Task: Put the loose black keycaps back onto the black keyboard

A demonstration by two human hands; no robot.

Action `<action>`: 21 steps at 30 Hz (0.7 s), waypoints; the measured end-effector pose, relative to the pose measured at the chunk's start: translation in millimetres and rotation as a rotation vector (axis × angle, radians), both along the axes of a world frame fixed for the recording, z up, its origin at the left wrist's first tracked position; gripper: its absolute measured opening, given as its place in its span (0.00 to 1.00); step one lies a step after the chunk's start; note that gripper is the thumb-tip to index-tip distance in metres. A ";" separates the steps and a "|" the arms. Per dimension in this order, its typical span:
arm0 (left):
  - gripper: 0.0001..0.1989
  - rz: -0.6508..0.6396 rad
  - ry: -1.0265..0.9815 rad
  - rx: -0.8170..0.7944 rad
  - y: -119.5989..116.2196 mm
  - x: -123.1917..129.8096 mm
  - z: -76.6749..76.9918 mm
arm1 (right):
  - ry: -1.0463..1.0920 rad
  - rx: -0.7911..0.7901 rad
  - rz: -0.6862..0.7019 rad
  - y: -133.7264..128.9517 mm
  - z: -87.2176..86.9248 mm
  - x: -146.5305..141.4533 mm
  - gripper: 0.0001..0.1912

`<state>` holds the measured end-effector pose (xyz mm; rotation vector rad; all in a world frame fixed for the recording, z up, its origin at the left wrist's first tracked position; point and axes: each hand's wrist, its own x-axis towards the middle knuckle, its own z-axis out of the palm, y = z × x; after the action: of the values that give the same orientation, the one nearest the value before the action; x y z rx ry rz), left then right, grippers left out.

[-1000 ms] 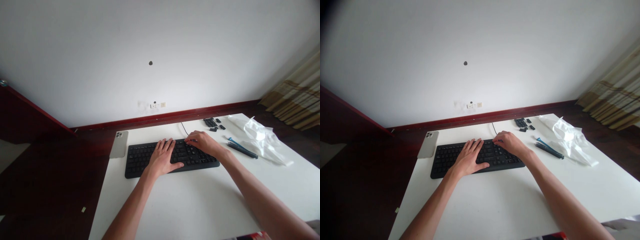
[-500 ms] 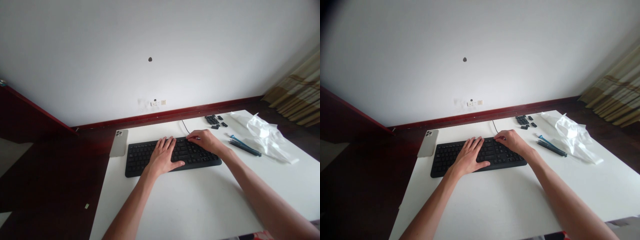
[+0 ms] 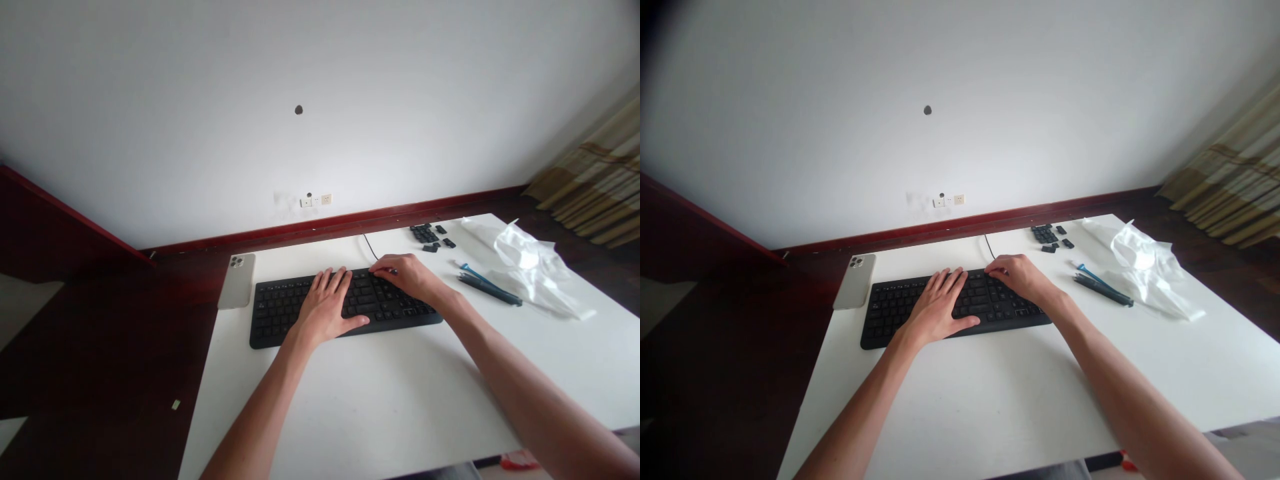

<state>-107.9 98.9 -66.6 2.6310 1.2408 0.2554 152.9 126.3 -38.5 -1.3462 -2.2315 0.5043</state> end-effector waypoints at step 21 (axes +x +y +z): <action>0.52 -0.002 -0.013 0.013 0.6 -0.3 -3.7 | -0.032 0.020 0.020 -3.6 -2.6 -3.5 0.11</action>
<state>-108.2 99.5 -70.3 2.6367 1.2370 0.2801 149.4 122.7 -41.2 -1.3324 -2.2713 0.4695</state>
